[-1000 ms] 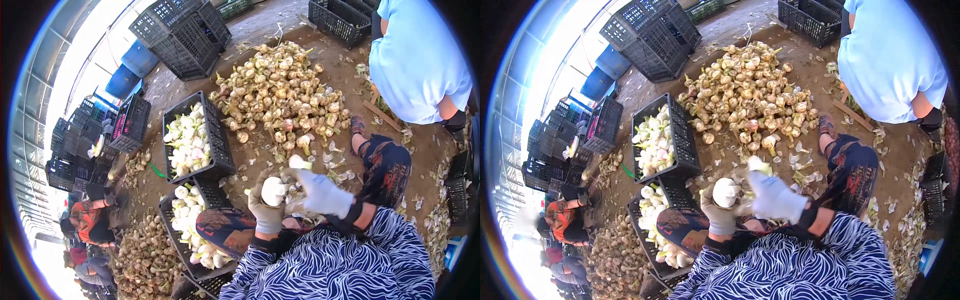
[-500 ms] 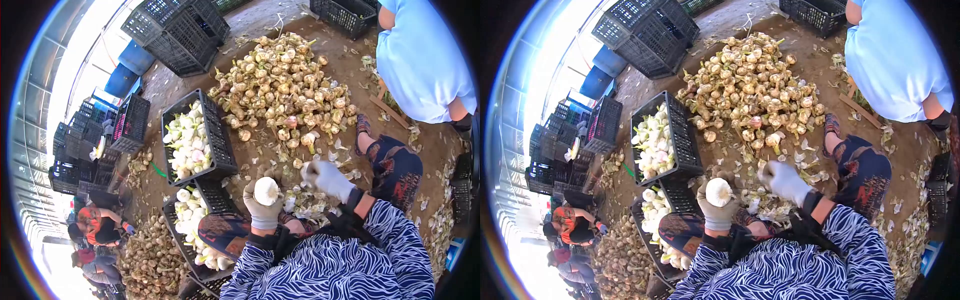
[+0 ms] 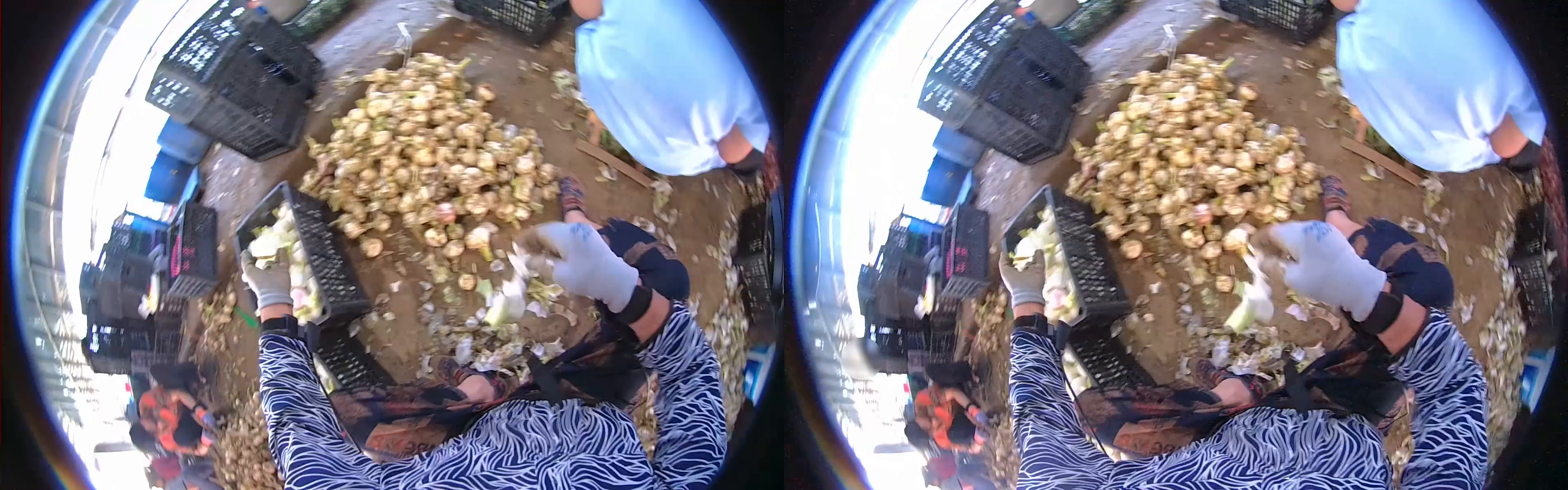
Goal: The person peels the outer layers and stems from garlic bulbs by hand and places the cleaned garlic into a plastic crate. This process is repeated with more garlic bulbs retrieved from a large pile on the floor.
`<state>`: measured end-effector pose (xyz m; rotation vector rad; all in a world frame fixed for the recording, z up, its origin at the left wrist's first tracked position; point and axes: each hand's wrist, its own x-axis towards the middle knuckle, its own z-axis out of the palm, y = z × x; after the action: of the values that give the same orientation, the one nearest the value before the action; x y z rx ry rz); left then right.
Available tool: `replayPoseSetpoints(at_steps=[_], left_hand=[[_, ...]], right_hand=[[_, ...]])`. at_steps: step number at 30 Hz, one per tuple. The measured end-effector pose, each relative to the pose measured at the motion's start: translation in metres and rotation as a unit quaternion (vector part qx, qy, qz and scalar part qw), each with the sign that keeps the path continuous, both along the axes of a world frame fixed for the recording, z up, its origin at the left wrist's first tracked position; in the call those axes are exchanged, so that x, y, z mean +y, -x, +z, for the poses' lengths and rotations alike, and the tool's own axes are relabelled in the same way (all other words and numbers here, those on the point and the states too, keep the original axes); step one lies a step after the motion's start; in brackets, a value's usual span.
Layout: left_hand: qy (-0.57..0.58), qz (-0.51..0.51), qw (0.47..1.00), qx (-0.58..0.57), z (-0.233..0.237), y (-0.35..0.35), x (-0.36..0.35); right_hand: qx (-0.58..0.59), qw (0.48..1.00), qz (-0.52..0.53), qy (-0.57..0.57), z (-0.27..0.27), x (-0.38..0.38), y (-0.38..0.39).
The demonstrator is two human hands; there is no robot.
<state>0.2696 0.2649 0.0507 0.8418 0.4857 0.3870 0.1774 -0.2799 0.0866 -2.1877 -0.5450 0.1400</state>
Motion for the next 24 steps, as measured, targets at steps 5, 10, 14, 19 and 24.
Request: replayPoseSetpoints(at_steps=[5,10,14,19,24], left_hand=[[-0.39,-0.251,0.885,0.03,-0.171,-0.048,-0.059],[-0.729,-0.299,0.602,0.132,-0.23,0.002,-0.292],[-0.751,-0.445,0.435,0.221,-0.247,-0.014,-0.344],[-0.537,-0.464,0.663,0.238,-0.277,-0.004,-0.317],[0.126,-0.353,0.914,0.156,-0.171,0.082,-0.302]], right_hand=[[0.076,0.971,-0.173,-0.146,0.026,-0.005,-0.021],[-0.042,0.969,-0.212,-0.121,0.028,-0.015,-0.029],[0.019,0.976,-0.201,-0.077,0.03,-0.018,-0.027],[0.011,0.981,-0.177,-0.083,0.029,-0.012,-0.024],[-0.018,0.994,-0.106,0.008,0.0,0.009,-0.007]])
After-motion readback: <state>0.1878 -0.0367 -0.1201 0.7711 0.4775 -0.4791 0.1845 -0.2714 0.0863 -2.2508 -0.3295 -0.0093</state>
